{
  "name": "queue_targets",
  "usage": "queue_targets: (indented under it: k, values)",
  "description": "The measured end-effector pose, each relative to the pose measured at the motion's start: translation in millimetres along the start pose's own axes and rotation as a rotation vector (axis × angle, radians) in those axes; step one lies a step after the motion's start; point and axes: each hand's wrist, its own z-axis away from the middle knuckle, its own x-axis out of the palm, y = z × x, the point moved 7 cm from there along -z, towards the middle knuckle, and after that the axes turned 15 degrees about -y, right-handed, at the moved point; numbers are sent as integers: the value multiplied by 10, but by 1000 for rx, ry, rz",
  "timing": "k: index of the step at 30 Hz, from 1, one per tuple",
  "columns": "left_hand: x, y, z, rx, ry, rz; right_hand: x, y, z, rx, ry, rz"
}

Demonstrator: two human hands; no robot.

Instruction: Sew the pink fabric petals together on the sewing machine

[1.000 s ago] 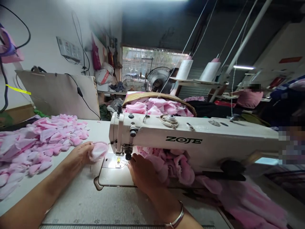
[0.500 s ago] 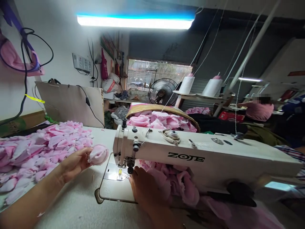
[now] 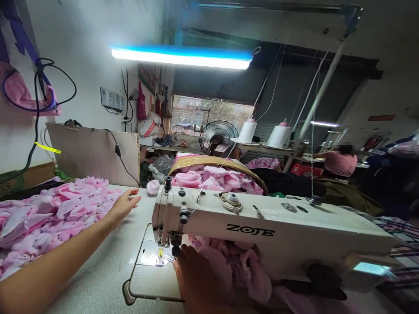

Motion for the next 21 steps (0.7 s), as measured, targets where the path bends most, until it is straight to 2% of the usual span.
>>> queue_targets:
  k: [4,7,10,13,16,21]
  values:
    - [323,-354,338,-35,-198,-33,5,-6,-26,7,-30,-5]
    - [467,-478,631,-7,-301,-54,28,-24,-47,15,-50,44]
    - [554,-423,859,68,-368,-77,37,-56,-51,11,-38,69]
    - [592,-304,1002,159,-379,-127,26,-75,-54,12,-27,83]
    - [609,-249,1051,203,-386,-161,0,-107,-48,-11,-33,144]
    - [601,-290,1056,197,-427,-167,-103,-261,80,-107,-60,196]
